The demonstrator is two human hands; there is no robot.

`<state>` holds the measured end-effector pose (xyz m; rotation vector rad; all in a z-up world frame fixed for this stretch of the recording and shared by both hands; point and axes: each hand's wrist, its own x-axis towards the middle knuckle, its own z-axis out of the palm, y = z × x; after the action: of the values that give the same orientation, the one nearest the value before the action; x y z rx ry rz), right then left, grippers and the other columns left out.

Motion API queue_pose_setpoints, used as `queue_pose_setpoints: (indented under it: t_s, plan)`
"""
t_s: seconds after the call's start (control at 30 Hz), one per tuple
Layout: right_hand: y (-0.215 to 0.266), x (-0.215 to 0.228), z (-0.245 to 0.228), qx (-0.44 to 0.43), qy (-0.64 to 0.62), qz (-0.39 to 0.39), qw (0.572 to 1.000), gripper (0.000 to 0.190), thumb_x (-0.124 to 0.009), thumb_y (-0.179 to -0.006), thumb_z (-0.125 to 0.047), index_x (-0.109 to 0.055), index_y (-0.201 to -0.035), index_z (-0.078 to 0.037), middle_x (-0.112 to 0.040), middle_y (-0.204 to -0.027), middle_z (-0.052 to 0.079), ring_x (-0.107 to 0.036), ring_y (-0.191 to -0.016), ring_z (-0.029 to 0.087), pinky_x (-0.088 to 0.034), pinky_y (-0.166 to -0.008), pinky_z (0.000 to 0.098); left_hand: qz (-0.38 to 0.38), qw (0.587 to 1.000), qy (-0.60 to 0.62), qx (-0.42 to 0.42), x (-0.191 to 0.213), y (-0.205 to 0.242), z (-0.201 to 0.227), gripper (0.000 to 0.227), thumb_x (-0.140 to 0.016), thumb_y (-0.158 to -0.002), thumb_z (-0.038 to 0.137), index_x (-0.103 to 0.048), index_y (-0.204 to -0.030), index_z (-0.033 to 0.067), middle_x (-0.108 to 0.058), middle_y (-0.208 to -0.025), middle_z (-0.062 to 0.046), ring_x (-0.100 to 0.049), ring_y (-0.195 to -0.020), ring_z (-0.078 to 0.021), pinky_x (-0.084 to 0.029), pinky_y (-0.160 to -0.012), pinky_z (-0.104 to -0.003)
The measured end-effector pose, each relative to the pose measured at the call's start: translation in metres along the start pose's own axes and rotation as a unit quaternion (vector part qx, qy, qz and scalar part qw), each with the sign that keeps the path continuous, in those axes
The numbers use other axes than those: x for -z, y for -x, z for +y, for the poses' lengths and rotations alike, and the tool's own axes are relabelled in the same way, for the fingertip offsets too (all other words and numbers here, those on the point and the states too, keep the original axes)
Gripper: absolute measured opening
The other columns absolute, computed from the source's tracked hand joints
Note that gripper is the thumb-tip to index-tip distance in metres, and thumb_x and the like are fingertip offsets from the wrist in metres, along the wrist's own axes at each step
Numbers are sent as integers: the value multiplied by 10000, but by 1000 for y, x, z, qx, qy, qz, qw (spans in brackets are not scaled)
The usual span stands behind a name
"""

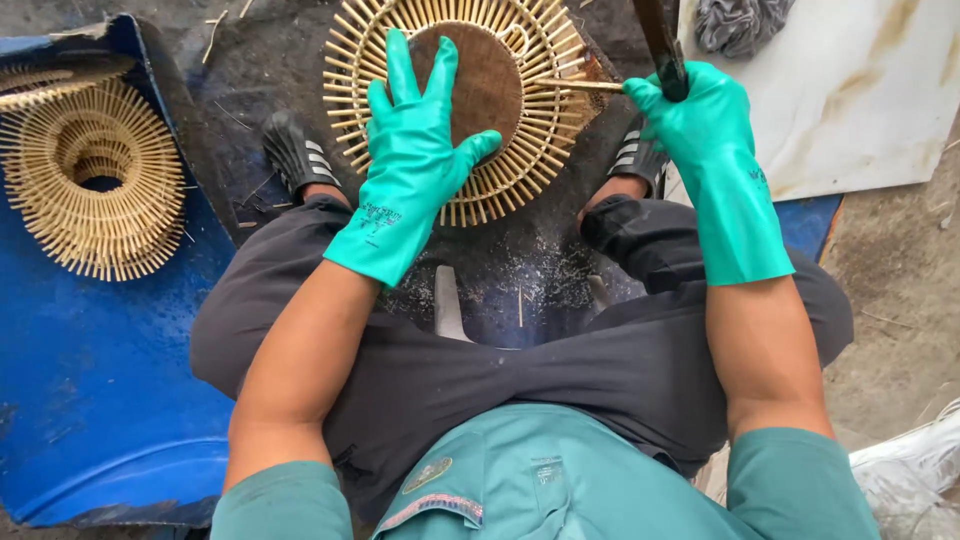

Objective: The recorder is using a chisel or similar tool to refine and shape a circular bamboo or wood furniture component.

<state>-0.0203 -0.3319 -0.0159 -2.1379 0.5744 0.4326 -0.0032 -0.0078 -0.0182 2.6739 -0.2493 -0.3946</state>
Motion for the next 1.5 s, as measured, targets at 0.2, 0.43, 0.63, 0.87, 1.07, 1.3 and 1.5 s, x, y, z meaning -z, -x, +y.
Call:
queue_pose_setpoints:
  t_s: [0.2,0.43,0.63,0.87,1.07,1.3,1.5]
  plan:
    - [-9,-9,5,52,66,9,996,292,-851,-986,-329,-743,-973,-58,-718,-759,13,-671,-637,83,-520,-565,267,3,1000,-19,-24,-3,-1,-7,1118,-960,-748,577,-364,-1627,226,-61,-1653,-269,-365,-1326,-609,-473,-1003,-634]
    - [-5,-10,1,-6,5,-25,1000,287,-817,-976,-343,-739,-1028,-72,-723,-812,4,-664,-634,76,-529,-543,264,7,999,-5,-42,-5,-3,-12,1095,-963,-757,557,-382,-1629,237,-55,-1674,-256,-356,-1376,-580,-468,-1048,-631]
    - [7,-2,-12,-51,-14,-54,997,351,-826,-938,-326,-675,-1082,-45,-716,-797,40,-673,-577,109,-544,-500,282,-8,998,0,-69,-1,-4,-18,1078,-968,-772,538,-397,-1638,250,-62,-1678,-206,-214,-1459,-605,-377,-1110,-680]
    - [8,18,-3,12,-110,-38,993,312,-825,-985,-264,-698,-1085,2,-732,-854,81,-705,-635,120,-557,-513,270,-48,990,-92,-98,22,7,-2,932,-930,-828,417,-418,-1608,416,-38,-1698,-154,-176,-1444,-638,-358,-1048,-713]
    - [0,-5,16,38,-28,-23,999,325,-859,-1021,-267,-712,-1094,14,-732,-857,87,-693,-667,130,-547,-543,279,-11,999,-41,-20,6,12,-5,1057,-940,-818,530,-310,-1644,331,-56,-1691,-213,-353,-1350,-631,-476,-1039,-659]
    - [5,-13,12,15,36,-34,999,373,-839,-987,-367,-736,-1088,-23,-732,-812,47,-696,-652,101,-533,-547,294,-31,998,-33,-36,12,10,-4,985,-918,-859,502,-339,-1634,318,-195,-1650,-265,-334,-1397,-619,-508,-992,-642]
    - [8,-9,11,43,82,-18,996,384,-856,-1001,-381,-756,-1075,-17,-726,-797,68,-696,-657,118,-524,-551,303,-20,997,-41,-59,6,12,-12,983,-921,-876,516,-347,-1647,311,-204,-1651,-273,-306,-1407,-625,-483,-1015,-666]
